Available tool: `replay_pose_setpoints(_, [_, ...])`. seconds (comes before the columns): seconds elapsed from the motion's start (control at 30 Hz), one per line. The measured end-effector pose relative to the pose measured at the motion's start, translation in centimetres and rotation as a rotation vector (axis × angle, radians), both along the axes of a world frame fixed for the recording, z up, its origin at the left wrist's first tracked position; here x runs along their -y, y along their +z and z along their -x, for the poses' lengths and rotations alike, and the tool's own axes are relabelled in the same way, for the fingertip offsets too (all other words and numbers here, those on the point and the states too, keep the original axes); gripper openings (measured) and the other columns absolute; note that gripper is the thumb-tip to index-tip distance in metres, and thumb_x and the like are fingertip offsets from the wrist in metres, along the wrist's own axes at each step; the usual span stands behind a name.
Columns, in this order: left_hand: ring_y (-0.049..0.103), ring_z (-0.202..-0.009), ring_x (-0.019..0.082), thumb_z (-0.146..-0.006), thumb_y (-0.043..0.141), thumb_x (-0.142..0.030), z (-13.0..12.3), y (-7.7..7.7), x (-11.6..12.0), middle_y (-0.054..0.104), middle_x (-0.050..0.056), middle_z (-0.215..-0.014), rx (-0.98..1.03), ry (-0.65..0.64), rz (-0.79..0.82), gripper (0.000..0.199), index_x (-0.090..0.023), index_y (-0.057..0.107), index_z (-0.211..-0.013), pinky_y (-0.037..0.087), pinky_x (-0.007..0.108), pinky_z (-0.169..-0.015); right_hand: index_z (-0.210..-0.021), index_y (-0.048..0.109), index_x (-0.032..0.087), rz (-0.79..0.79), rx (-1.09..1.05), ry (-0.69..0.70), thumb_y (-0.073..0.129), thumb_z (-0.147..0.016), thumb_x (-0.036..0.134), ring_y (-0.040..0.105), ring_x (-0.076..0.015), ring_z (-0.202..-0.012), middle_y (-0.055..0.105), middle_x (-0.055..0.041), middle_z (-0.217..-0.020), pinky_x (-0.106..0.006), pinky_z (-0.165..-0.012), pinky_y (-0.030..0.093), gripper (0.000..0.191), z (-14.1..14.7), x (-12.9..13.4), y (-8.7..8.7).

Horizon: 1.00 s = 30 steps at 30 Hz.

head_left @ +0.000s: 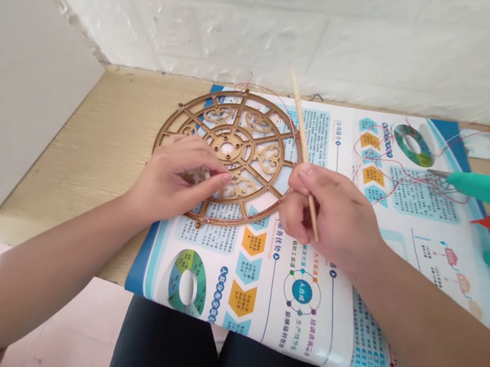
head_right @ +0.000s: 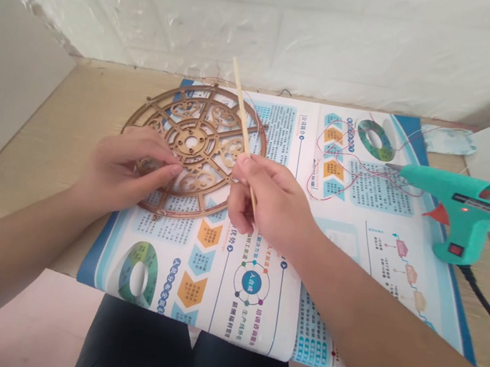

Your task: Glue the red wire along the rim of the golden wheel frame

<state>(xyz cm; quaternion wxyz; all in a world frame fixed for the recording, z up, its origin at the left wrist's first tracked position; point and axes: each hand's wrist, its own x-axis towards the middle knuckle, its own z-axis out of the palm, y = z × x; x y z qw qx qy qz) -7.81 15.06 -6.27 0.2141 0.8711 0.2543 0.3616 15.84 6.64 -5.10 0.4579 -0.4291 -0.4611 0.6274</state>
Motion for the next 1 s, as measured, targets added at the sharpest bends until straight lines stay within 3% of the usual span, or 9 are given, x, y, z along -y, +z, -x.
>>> replay_pose_setpoints(0.07, [0.068, -0.078, 0.017, -0.091, 0.072, -0.025, 0.1, 0.1, 0.0, 0.076, 0.001, -0.08, -0.012, 0.014, -0.015, 0.008, -0.022, 0.073, -0.084, 0.049, 0.039, -0.078, -0.067, 0.044, 0.024, -0.023, -0.007, -0.007, 0.049, -0.104, 0.047, 0.045, -0.0118, -0.039, 0.059, 0.0006, -0.047, -0.027, -0.042, 0.033, 0.044, -0.2, -0.3, 0.0])
replay_pose_setpoints(0.17, [0.068, -0.079, 0.018, -0.092, 0.07, -0.026, 0.1, 0.2, 0.1, 0.076, 0.001, -0.08, -0.021, 0.009, -0.037, 0.008, -0.023, 0.073, -0.085, 0.049, 0.04, -0.079, -0.072, 0.066, 0.022, -0.134, 0.042, -0.084, 0.065, -0.094, 0.051, 0.053, -0.0138, -0.055, 0.062, -0.0007, -0.061, -0.03, -0.053, 0.042, 0.036, -0.4, -0.2, -0.1])
replay_pose_setpoints(0.27, [0.068, -0.081, 0.018, -0.092, 0.07, -0.025, 0.0, 0.3, 0.2, 0.076, 0.002, -0.082, -0.041, -0.063, -0.02, 0.006, -0.022, 0.073, -0.087, 0.048, 0.038, -0.078, -0.08, 0.078, 0.024, -0.214, 0.148, -0.192, 0.072, -0.092, 0.051, 0.047, -0.0135, -0.06, 0.054, 0.0014, -0.06, -0.031, -0.057, 0.04, 0.03, -0.6, 0.3, -0.1])
replay_pose_setpoints(0.37, [0.068, -0.084, 0.017, -0.09, 0.073, -0.027, 0.1, 0.2, 0.3, 0.076, 0.003, -0.086, -0.113, -0.175, 0.015, 0.007, -0.021, 0.074, -0.092, 0.048, 0.038, -0.082, -0.082, 0.075, 0.024, -0.238, 0.288, -0.231, 0.072, -0.094, 0.042, 0.05, -0.0122, -0.054, 0.057, 0.0022, -0.062, -0.029, -0.051, 0.041, 0.022, -0.6, 1.1, 0.1])
replay_pose_setpoints(0.5, [0.068, -0.087, 0.018, -0.088, 0.076, -0.032, 0.2, -0.1, 0.2, 0.076, 0.001, -0.088, -0.219, -0.236, 0.02, 0.012, -0.022, 0.074, -0.095, 0.043, 0.038, -0.086, -0.088, 0.066, 0.023, -0.374, 0.438, -0.098, 0.062, -0.1, 0.029, 0.068, -0.0138, -0.067, 0.066, 0.0007, -0.081, -0.029, -0.062, 0.055, 0.014, -0.4, 1.5, 0.2])
replay_pose_setpoints(0.57, [0.068, -0.087, 0.017, -0.089, 0.076, -0.033, 0.2, -0.2, 0.2, 0.075, 0.0, -0.089, -0.239, -0.245, 0.015, 0.012, -0.023, 0.074, -0.095, 0.04, 0.038, -0.085, -0.088, 0.063, 0.022, -0.485, 0.563, -0.042, 0.059, -0.101, 0.023, 0.07, -0.0129, -0.072, 0.068, 0.0014, -0.084, -0.027, -0.066, 0.055, 0.013, -0.3, 1.5, 0.2])
replay_pose_setpoints(0.7, [0.067, -0.088, 0.017, -0.087, 0.079, -0.034, 0.3, -0.4, 0.1, 0.074, -0.001, -0.088, -0.247, -0.256, 0.032, 0.015, -0.022, 0.075, -0.095, 0.038, 0.037, -0.086, -0.089, 0.062, 0.021, -0.658, 0.774, 0.012, 0.057, -0.101, 0.018, 0.066, -0.0104, -0.068, 0.07, 0.0027, -0.08, -0.025, -0.062, 0.048, 0.013, -0.1, 1.5, 0.1])
replay_pose_setpoints(1.0, [0.067, -0.09, 0.018, -0.087, 0.079, -0.035, 0.4, -0.3, -0.1, 0.076, -0.002, -0.09, -0.282, -0.262, 0.051, 0.014, -0.026, 0.076, -0.097, 0.038, 0.038, -0.087, -0.088, 0.063, 0.023, -0.655, 0.81, 0.024, 0.056, -0.101, 0.02, 0.066, -0.012, -0.067, 0.07, 0.0025, -0.078, -0.027, -0.06, 0.047, 0.015, 0.1, 1.6, -0.1])
